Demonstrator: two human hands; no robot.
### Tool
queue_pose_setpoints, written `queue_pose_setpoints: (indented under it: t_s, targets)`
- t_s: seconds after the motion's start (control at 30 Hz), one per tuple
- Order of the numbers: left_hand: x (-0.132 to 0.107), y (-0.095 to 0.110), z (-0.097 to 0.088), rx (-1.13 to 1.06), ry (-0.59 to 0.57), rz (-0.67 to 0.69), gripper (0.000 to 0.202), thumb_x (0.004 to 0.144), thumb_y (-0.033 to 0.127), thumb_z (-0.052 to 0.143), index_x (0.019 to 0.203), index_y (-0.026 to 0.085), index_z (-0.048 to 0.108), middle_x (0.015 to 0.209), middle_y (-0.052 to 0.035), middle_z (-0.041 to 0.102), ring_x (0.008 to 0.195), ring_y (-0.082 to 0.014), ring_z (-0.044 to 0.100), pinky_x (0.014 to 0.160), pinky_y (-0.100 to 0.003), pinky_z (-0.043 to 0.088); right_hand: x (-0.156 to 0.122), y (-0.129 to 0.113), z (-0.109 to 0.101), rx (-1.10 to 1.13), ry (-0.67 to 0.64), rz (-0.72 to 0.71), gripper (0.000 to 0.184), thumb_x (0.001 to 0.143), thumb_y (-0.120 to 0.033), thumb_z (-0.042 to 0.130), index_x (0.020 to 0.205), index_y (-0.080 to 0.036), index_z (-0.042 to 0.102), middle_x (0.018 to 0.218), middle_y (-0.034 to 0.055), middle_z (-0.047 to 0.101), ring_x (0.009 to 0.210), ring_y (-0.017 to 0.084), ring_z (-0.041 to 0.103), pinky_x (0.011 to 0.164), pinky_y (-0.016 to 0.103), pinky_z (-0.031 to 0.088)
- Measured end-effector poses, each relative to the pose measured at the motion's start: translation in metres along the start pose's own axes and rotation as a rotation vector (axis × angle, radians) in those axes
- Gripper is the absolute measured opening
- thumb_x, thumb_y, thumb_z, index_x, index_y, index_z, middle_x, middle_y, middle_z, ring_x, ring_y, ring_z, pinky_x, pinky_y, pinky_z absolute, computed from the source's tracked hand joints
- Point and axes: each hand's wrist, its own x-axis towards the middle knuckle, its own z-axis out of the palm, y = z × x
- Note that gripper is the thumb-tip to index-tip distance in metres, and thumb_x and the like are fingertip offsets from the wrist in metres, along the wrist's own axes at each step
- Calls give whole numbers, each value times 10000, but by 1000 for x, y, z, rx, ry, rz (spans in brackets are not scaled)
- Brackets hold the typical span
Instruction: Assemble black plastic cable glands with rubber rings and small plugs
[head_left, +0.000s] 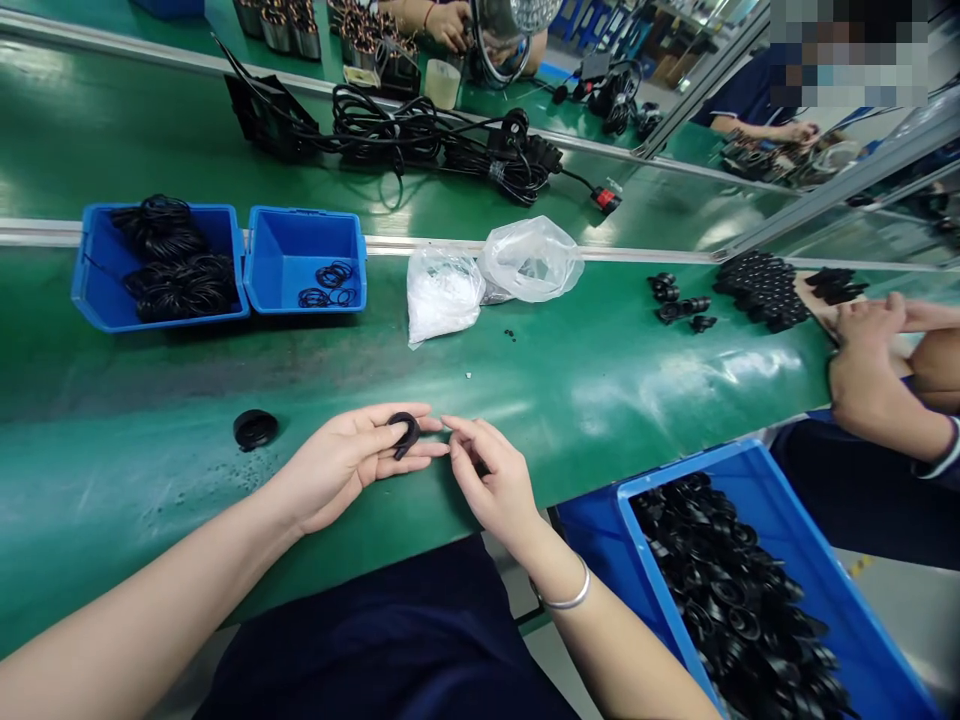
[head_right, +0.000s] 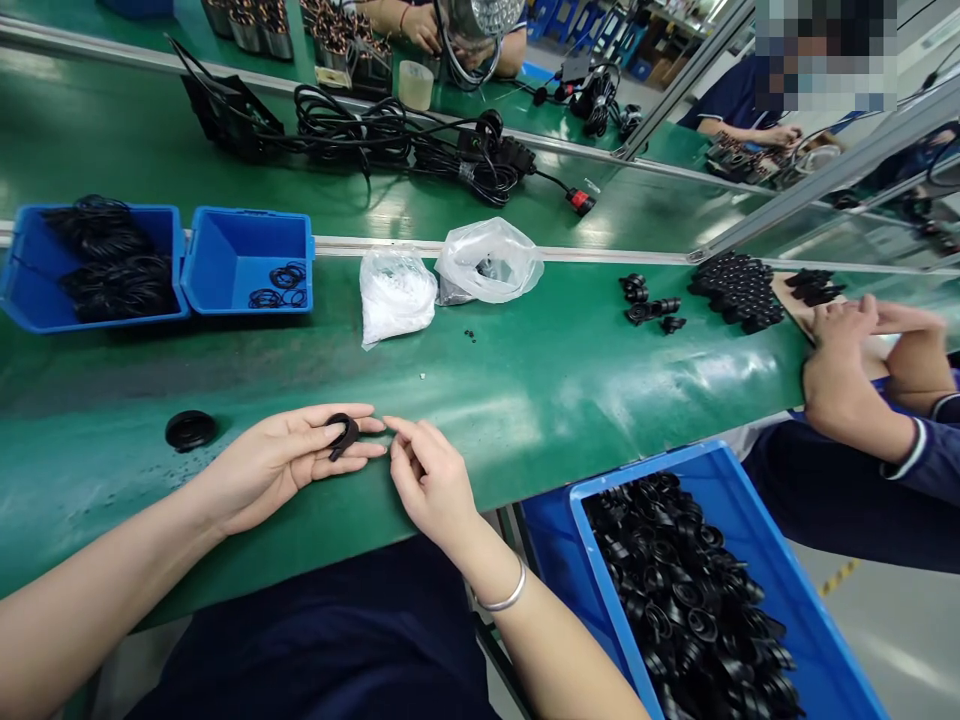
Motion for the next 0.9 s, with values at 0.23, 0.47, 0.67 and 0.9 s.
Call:
queue_pose_setpoints:
  t_s: [0.23,0.47,0.67,0.9]
  targets:
    - [1,-1,-2,23,1,11,292,876,202,592,1164,161,614,1230,-122,644,1011,-251,678,918,-383,541,0,0,-2,49,-7,1,306,917,-180,465,1203,-231,562,827,29,575,660,128,535,629,275,480]
    - [0,-9,2,166,-23,65,323,867,228,578,1178,144,565,1159,-128,651,898,-224,701,852,-383,544,1,-2,-5,85,-14,-26,314,909,-189,464,1208,-232,548,824,33,571,686,142,545,636,293,491]
    - [-6,-18,9,653,-33,230,473,905,219,461,1372,246,387,1208,-77,605,998,-201,641,907,-350,507,-2,-13,-10,-176,-261,-272,561,853,-263,542,1386,-200,380,894,70,590,745,185,571,654,331,517]
    - [-14,-16,11,1058,-57,327,604,918,311,442,1471,325,199,1418,-76,441,1080,-232,605,918,-348,500,0,-9,-14,-417,-244,-407,381,914,-286,509,1266,-145,466,931,93,666,801,197,637,721,320,515]
